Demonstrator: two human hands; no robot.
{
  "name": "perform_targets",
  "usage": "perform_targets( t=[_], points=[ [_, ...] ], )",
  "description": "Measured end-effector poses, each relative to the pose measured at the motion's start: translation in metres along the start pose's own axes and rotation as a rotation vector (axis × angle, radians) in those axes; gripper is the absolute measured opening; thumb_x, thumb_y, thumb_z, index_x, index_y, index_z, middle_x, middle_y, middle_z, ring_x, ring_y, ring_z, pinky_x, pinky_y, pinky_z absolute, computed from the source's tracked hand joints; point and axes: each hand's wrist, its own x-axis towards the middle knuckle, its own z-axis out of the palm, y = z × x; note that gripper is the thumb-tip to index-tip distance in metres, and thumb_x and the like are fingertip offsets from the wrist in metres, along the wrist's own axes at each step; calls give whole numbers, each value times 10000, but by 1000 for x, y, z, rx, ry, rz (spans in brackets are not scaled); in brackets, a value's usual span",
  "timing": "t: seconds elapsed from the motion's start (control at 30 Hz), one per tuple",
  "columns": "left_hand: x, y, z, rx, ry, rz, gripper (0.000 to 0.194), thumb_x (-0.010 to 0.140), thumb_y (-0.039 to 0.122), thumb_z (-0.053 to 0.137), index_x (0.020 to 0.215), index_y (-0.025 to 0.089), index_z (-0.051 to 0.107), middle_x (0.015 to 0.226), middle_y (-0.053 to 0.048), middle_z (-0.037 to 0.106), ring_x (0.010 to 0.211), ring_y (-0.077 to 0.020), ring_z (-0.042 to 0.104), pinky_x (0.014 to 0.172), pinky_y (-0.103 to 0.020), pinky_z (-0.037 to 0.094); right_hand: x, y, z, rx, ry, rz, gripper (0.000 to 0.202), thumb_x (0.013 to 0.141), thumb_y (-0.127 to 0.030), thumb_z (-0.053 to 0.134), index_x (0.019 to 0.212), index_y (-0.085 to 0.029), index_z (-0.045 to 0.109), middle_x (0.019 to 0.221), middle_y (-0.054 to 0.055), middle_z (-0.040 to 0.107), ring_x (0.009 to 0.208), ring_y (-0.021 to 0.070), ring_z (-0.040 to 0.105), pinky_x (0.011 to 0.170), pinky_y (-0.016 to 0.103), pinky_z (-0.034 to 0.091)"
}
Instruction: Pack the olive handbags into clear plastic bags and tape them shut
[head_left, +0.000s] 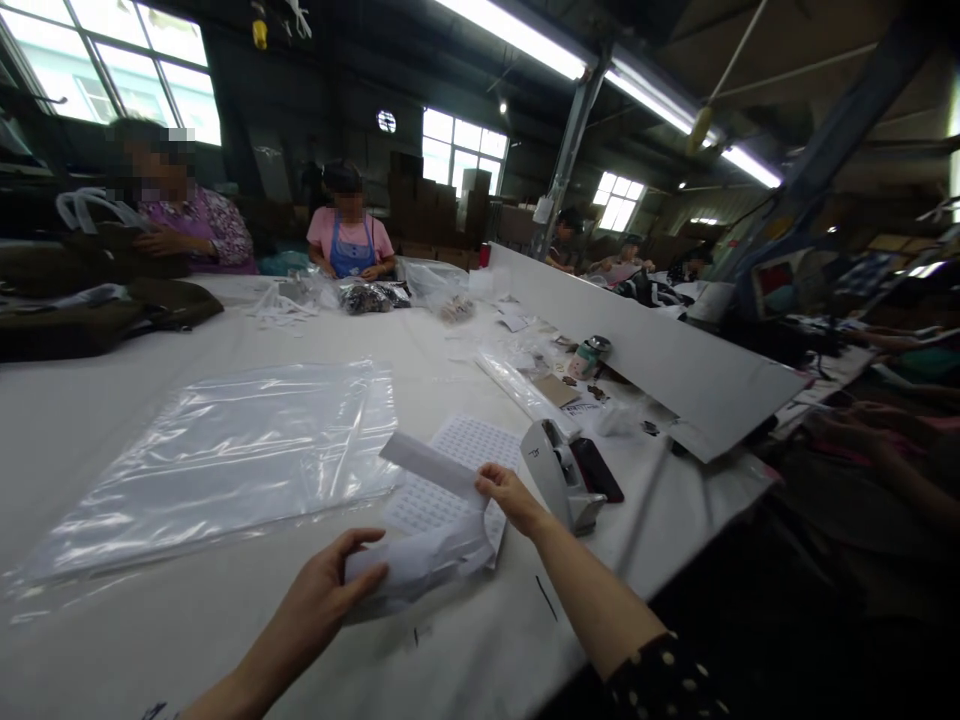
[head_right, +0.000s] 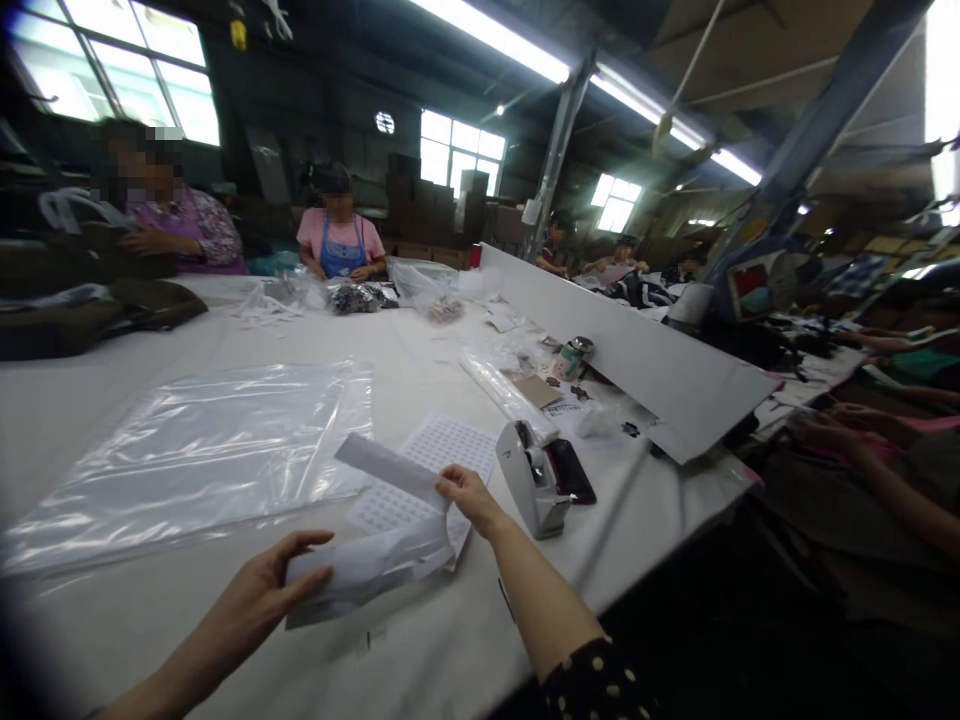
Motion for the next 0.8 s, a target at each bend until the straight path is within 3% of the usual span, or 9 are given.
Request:
perform_targets(
  t=[0.1,0.23,0.37,0.53,0.63,0.8],
  points=[
    [18,12,-10,40,54,67,485,714,535,566,1041,178,559,786,-26,624,689,-209,580,600,-283,462,-11,15,-3,196,159,-65,276,701,-449,623,778,-203,522,787,-1,605,794,176,544,802,309,405],
    [45,37,-22,218,129,211,410,745,484,542,1042,203,565,577,38,506,505,-141,458,464,-231,361,-17,19,-3,344,214,-129,275,672,-410,667,825,-220,542,856,-3,626,872,187,547,864,325,390],
    [67,69,-34,309,62,347,363,722,401,592,1036,221,577,604,41,516,549,-132,466,498,-220,362,-17,0,-2,359,103,-158,402,589,-339,752,937,-208,599,927,25,652,921,216,564,870,343,401],
    [77,110,-41,465,-54,501,290,717,342,599,973,206,614,637,30,558,607,-136,507,571,-227,384,-6,-42,0,35,-151,-48,415,533,-252,780,921,-170,657,812,8,665,759,207,595,744,337,453],
    [78,124,-39,514,-105,549,278,717,311,599,972,202,615,646,28,586,618,-135,531,600,-230,399,0,-65,-1,-57,-252,-106,427,513,-231,795,916,-172,667,809,-8,663,757,190,594,741,317,455],
    [80,126,-36,468,-12,581,309,748,339,580,1029,209,584,701,12,623,648,-151,564,618,-248,438,8,-78,-1,51,-203,-130,313,542,-266,789,811,-142,687,727,6,666,683,181,594,689,309,464]
  ],
)
